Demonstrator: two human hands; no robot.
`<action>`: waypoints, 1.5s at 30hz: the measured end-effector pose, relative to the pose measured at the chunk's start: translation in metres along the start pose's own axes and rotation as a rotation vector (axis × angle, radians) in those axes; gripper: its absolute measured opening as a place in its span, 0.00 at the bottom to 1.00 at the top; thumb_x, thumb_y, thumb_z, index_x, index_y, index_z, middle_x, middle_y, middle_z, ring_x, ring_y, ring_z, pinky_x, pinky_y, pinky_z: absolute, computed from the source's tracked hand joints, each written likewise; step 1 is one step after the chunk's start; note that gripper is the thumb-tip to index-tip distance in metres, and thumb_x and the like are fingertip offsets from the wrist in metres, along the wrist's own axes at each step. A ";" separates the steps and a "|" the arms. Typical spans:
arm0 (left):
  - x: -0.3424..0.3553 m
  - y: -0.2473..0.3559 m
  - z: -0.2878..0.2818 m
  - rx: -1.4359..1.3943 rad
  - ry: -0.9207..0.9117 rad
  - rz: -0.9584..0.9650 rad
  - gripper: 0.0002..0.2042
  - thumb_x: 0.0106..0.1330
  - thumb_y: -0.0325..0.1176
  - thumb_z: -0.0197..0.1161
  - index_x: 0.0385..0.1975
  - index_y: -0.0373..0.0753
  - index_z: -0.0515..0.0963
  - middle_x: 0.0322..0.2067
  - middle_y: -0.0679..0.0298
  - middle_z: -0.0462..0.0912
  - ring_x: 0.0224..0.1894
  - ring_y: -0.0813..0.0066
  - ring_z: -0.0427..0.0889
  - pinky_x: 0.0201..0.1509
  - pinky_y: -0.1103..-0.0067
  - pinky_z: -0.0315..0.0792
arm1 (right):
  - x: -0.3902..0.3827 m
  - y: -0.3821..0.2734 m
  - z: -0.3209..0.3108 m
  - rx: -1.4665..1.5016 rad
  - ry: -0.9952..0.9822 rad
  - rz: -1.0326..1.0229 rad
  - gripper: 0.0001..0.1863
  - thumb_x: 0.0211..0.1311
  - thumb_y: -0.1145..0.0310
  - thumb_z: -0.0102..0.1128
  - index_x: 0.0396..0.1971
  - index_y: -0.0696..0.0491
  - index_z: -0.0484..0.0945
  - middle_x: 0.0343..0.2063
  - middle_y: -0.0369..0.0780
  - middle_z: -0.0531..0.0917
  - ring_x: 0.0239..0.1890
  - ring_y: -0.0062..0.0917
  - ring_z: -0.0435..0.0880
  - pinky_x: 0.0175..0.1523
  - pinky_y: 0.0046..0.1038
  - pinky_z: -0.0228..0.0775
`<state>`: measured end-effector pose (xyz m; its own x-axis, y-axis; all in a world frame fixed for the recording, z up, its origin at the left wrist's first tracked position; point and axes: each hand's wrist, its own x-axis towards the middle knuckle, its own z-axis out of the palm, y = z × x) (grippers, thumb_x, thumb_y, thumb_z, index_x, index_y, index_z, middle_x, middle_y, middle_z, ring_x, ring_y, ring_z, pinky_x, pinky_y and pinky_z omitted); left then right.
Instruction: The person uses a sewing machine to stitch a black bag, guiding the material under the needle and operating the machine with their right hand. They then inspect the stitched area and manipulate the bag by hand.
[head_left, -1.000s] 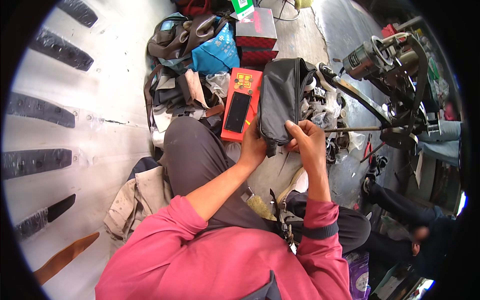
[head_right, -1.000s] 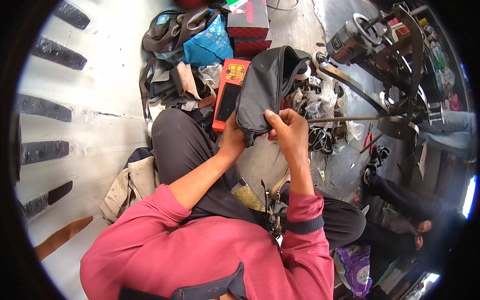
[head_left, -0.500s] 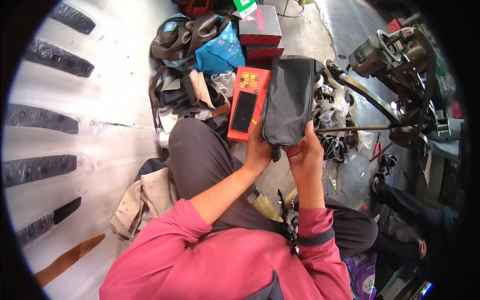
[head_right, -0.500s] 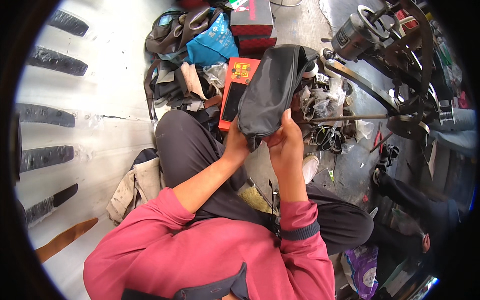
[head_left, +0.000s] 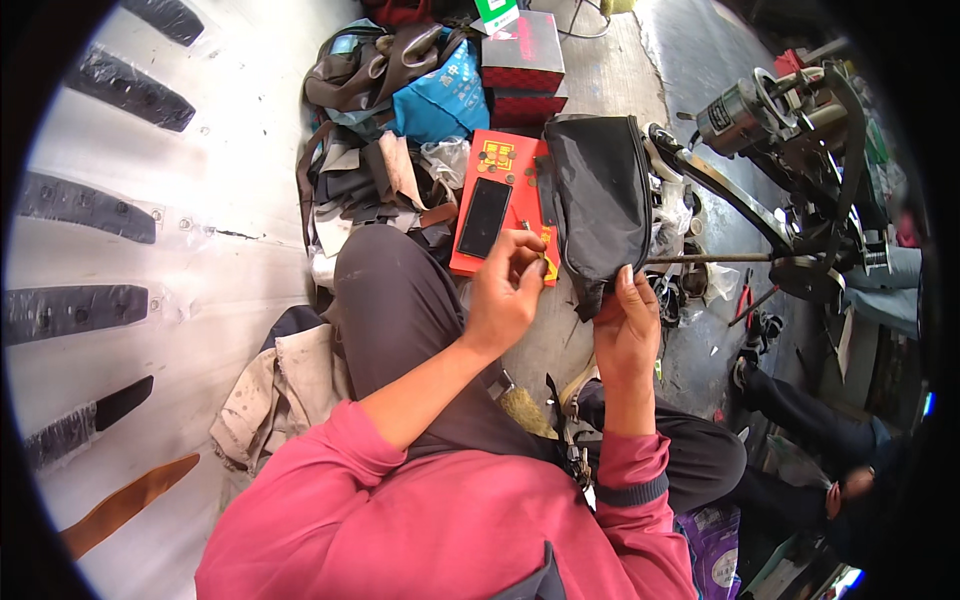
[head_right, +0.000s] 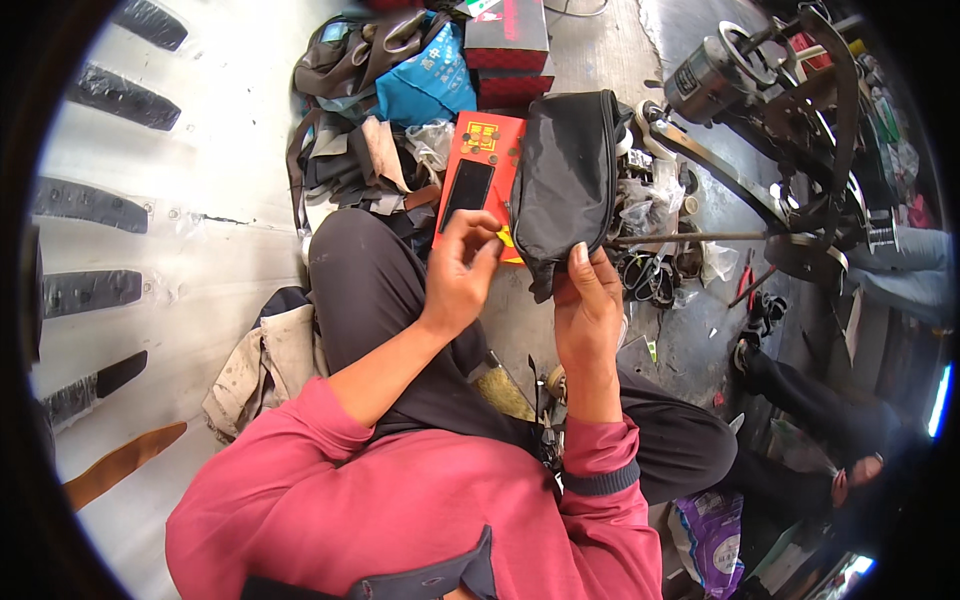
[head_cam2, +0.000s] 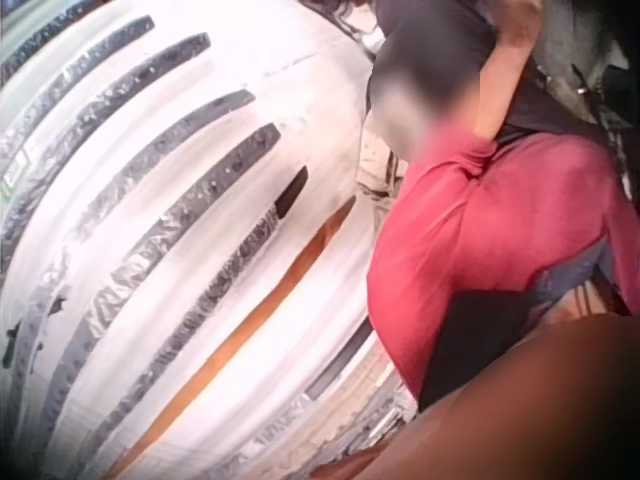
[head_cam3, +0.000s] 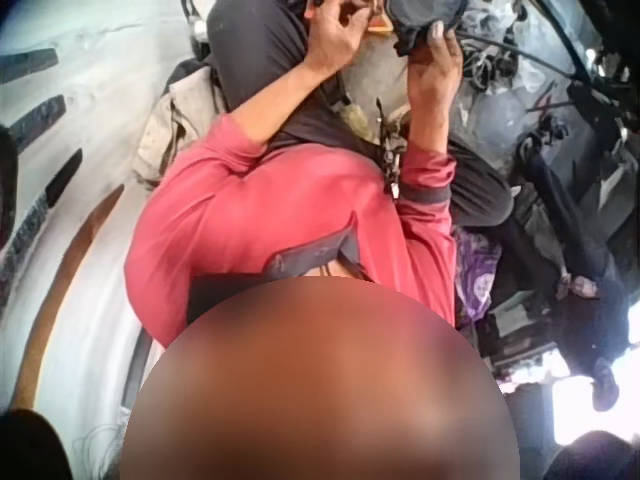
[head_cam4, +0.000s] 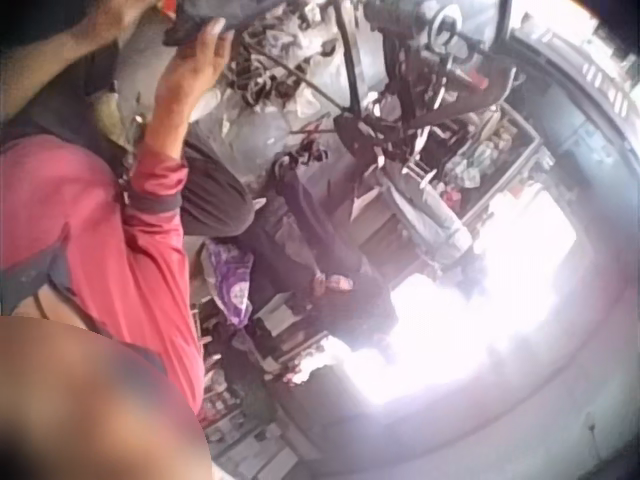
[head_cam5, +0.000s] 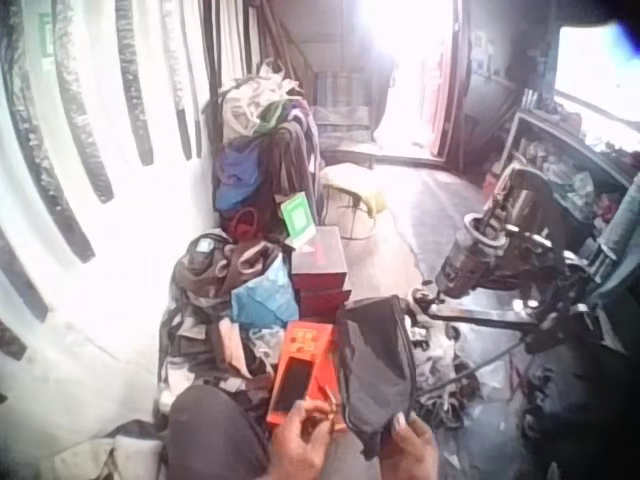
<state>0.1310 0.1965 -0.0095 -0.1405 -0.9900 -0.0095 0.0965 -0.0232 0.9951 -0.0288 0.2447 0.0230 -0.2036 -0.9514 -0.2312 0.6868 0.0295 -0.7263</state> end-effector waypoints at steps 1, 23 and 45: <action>0.000 0.007 -0.004 0.037 0.000 0.110 0.07 0.71 0.21 0.58 0.46 0.37 0.75 0.33 0.67 0.81 0.32 0.83 0.76 0.37 0.81 0.70 | -0.001 -0.001 -0.001 -0.004 0.047 -0.005 0.14 0.79 0.65 0.54 0.55 0.57 0.78 0.52 0.39 0.86 0.53 0.25 0.84 0.62 0.30 0.72; 0.066 0.078 -0.011 0.619 -0.597 0.647 0.11 0.52 0.29 0.76 0.31 0.41 0.81 0.30 0.65 0.84 0.36 0.62 0.84 0.41 0.70 0.76 | -0.009 -0.016 0.000 -0.126 0.061 0.000 0.14 0.78 0.63 0.57 0.55 0.54 0.79 0.43 0.32 0.86 0.40 0.14 0.83 0.46 0.21 0.74; 0.036 0.069 -0.015 0.642 -0.566 0.620 0.12 0.53 0.24 0.73 0.38 0.43 0.87 0.30 0.64 0.79 0.37 0.62 0.80 0.45 0.70 0.70 | -0.010 -0.011 -0.014 -0.115 0.102 0.020 0.18 0.72 0.68 0.62 0.57 0.58 0.79 0.45 0.36 0.88 0.41 0.17 0.85 0.47 0.22 0.75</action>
<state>0.1476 0.1570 0.0576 -0.7001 -0.5905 0.4015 -0.2074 0.7062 0.6770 -0.0438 0.2577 0.0244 -0.2651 -0.9142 -0.3067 0.6082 0.0883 -0.7888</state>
